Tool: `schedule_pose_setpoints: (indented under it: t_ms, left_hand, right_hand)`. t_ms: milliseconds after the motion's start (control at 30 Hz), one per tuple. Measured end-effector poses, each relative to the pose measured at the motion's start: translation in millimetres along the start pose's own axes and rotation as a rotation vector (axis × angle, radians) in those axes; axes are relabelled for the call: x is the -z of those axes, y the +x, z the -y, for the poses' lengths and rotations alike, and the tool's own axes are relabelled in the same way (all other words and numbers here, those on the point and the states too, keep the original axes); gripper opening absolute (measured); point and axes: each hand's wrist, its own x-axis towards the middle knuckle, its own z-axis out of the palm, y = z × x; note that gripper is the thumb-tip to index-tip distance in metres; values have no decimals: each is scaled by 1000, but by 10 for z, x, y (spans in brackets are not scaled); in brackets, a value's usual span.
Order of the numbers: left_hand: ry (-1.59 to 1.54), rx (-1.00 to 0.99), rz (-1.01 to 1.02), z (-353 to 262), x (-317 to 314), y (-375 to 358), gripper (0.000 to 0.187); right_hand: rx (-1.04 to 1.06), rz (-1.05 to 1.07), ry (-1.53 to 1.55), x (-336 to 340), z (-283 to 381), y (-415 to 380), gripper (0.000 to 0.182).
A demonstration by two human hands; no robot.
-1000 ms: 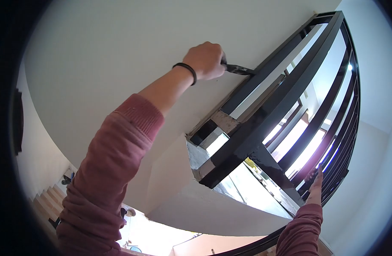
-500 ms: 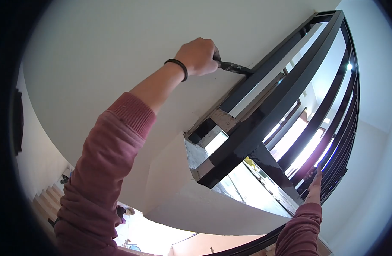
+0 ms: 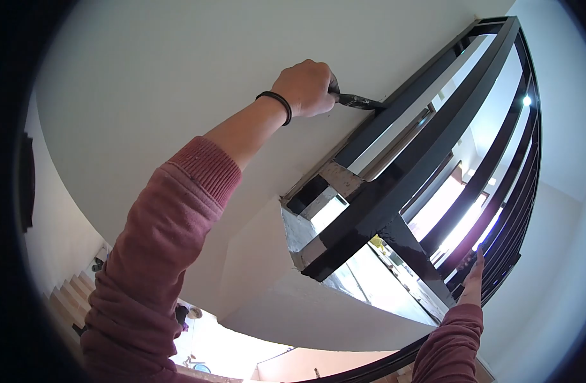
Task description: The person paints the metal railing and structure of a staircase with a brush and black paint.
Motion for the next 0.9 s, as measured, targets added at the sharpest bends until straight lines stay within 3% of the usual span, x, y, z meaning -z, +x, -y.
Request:
schedule_pose_setpoints:
  t_ms: [167, 267, 667, 900]
  left_hand:
    - [22, -42, -41, 94, -87, -74, 23]
    - [-7, 18, 51, 65, -2, -181, 22]
    - [-11, 25, 93, 214, -63, -385, 19]
    - [21, -63, -3, 312, -100, -533, 18]
  right_hand:
    - [14, -43, -9, -71, 4, -43, 40]
    - [23, -36, -13, -83, 10, -62, 40]
    - [20, -27, 4, 7, -13, -9, 38]
    - [25, 3, 10, 27, -28, 54, 39]
